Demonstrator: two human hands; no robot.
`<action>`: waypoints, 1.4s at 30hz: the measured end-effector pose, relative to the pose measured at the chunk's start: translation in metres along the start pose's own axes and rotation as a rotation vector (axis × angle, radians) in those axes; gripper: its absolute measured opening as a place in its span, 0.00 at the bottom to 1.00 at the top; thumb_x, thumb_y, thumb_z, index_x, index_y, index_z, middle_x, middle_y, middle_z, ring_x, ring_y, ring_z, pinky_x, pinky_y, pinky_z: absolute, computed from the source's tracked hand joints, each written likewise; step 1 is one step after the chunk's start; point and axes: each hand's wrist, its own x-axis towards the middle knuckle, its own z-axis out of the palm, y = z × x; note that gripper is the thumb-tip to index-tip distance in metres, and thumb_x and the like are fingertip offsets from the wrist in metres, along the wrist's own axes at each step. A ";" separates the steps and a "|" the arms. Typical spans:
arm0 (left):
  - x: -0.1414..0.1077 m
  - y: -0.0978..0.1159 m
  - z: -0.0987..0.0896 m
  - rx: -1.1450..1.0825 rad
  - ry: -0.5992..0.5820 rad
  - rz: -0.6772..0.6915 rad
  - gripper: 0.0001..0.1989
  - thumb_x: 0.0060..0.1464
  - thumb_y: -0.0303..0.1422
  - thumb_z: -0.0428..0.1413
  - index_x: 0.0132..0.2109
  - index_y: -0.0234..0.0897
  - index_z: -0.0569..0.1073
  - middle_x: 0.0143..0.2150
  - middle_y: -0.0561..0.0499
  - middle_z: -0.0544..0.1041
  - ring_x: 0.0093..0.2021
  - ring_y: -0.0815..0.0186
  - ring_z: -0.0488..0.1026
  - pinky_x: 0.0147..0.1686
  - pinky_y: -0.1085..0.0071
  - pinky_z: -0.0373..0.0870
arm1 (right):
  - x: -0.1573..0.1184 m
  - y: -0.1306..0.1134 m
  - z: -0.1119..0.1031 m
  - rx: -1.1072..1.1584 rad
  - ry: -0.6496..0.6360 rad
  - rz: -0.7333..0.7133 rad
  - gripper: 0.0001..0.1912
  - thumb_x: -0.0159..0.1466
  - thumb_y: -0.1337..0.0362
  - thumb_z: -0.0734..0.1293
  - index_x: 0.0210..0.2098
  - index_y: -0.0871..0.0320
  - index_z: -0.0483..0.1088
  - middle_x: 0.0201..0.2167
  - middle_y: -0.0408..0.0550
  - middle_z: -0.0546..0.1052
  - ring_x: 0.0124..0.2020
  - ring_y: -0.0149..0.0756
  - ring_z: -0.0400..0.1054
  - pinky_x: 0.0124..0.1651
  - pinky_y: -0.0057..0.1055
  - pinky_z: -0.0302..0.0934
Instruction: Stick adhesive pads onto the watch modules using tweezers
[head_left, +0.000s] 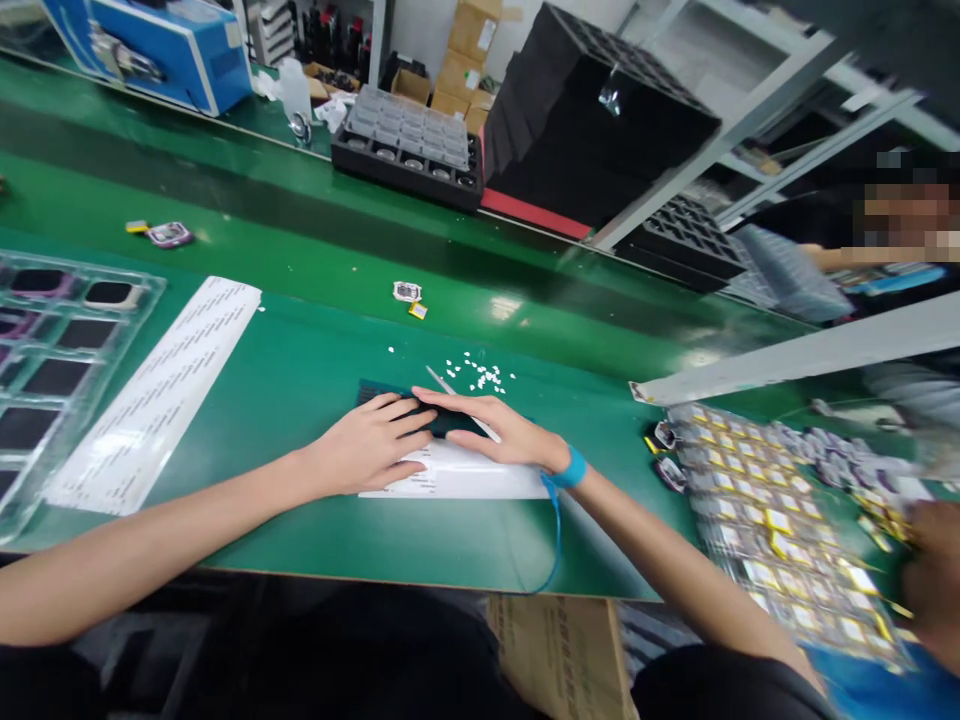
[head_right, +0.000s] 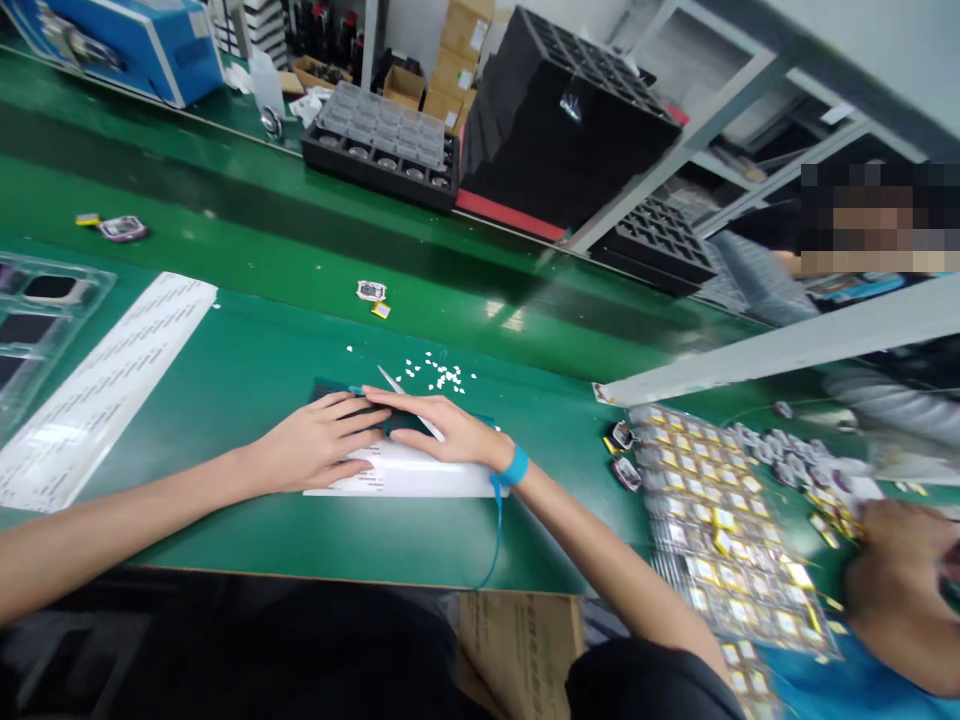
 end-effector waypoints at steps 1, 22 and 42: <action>0.000 0.000 0.001 0.008 0.000 -0.005 0.18 0.69 0.42 0.53 0.55 0.35 0.77 0.61 0.40 0.78 0.61 0.50 0.73 0.61 0.54 0.66 | 0.004 0.007 -0.001 0.012 -0.020 0.015 0.28 0.76 0.59 0.60 0.74 0.48 0.54 0.73 0.47 0.60 0.72 0.37 0.58 0.73 0.41 0.56; -0.003 -0.003 0.004 -0.013 0.014 -0.006 0.17 0.68 0.41 0.53 0.53 0.34 0.78 0.64 0.40 0.76 0.63 0.47 0.71 0.61 0.51 0.68 | -0.007 0.050 -0.013 0.428 0.398 0.238 0.24 0.70 0.43 0.66 0.56 0.53 0.75 0.58 0.53 0.79 0.59 0.46 0.74 0.65 0.49 0.67; 0.001 -0.005 -0.001 -0.094 -0.099 -0.108 0.20 0.66 0.39 0.55 0.59 0.36 0.76 0.67 0.42 0.74 0.67 0.47 0.68 0.65 0.49 0.68 | 0.044 0.079 -0.064 -0.001 0.346 0.119 0.44 0.66 0.38 0.68 0.74 0.51 0.56 0.72 0.53 0.61 0.75 0.51 0.50 0.77 0.55 0.36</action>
